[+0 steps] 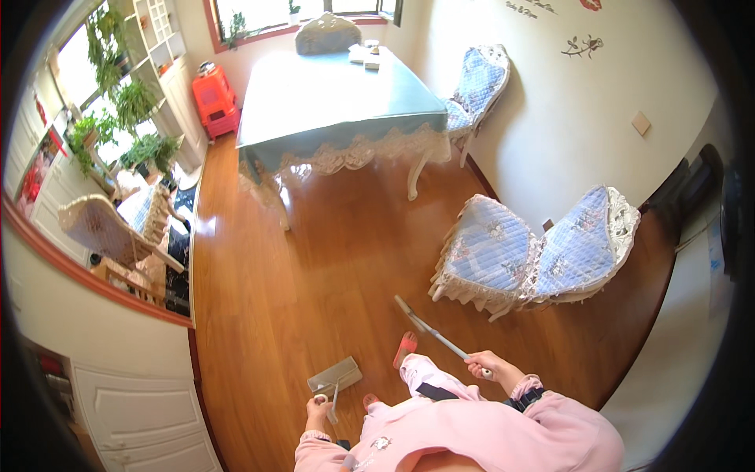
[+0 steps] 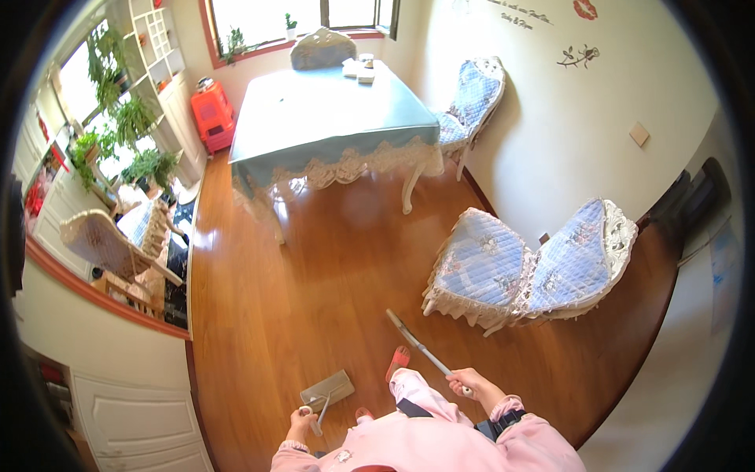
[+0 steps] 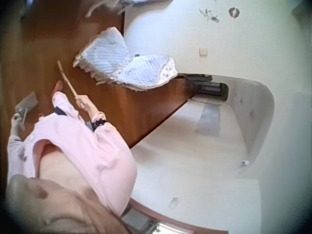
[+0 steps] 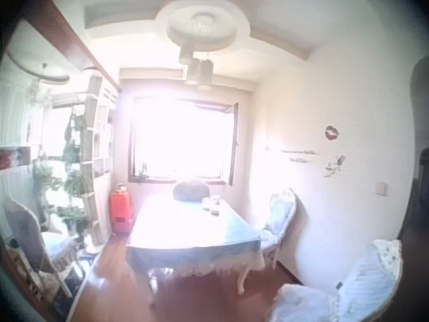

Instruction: The person sweeps the floor using a broom and a dustpan, moving chairs aside to reach corners and under the table before collecting the gathered debris into the dustpan.

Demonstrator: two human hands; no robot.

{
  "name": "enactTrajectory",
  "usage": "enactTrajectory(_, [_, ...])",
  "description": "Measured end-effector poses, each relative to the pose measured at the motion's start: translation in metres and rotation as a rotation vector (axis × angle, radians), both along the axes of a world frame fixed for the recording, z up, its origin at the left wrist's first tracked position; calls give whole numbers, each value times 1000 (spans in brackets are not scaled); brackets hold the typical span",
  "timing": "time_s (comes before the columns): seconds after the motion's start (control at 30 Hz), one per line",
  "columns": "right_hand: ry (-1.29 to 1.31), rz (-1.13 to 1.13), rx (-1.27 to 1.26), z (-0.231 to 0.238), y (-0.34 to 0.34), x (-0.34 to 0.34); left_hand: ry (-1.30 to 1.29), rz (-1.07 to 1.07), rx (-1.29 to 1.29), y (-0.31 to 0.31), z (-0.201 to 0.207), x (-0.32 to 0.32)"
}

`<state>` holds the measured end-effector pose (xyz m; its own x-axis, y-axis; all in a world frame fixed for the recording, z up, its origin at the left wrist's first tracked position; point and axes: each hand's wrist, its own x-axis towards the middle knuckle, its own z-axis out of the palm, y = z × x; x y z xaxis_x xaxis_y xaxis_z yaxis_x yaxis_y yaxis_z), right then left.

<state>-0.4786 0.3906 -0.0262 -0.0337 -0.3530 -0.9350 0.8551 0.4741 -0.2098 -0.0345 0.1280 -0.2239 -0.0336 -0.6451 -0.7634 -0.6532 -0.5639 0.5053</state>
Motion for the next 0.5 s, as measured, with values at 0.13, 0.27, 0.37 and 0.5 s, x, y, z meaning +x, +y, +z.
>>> enactTrajectory(0.13, [-128,-104,-64,-15,-45,-62,38,-16,-2,-15,-1,-1])
enactTrajectory(0.27, [-156,-189,-117,-18,-73,-120,-227,92,-247,-32,13,-14])
enactTrajectory(0.37, [-278,-291,-217,-34,-104,-170,-260,84,-295,-72,32,-59])
enactTrajectory(0.5, [-381,-507,-373,-46,-170,-227,-89,-84,-487,-148,67,-143])
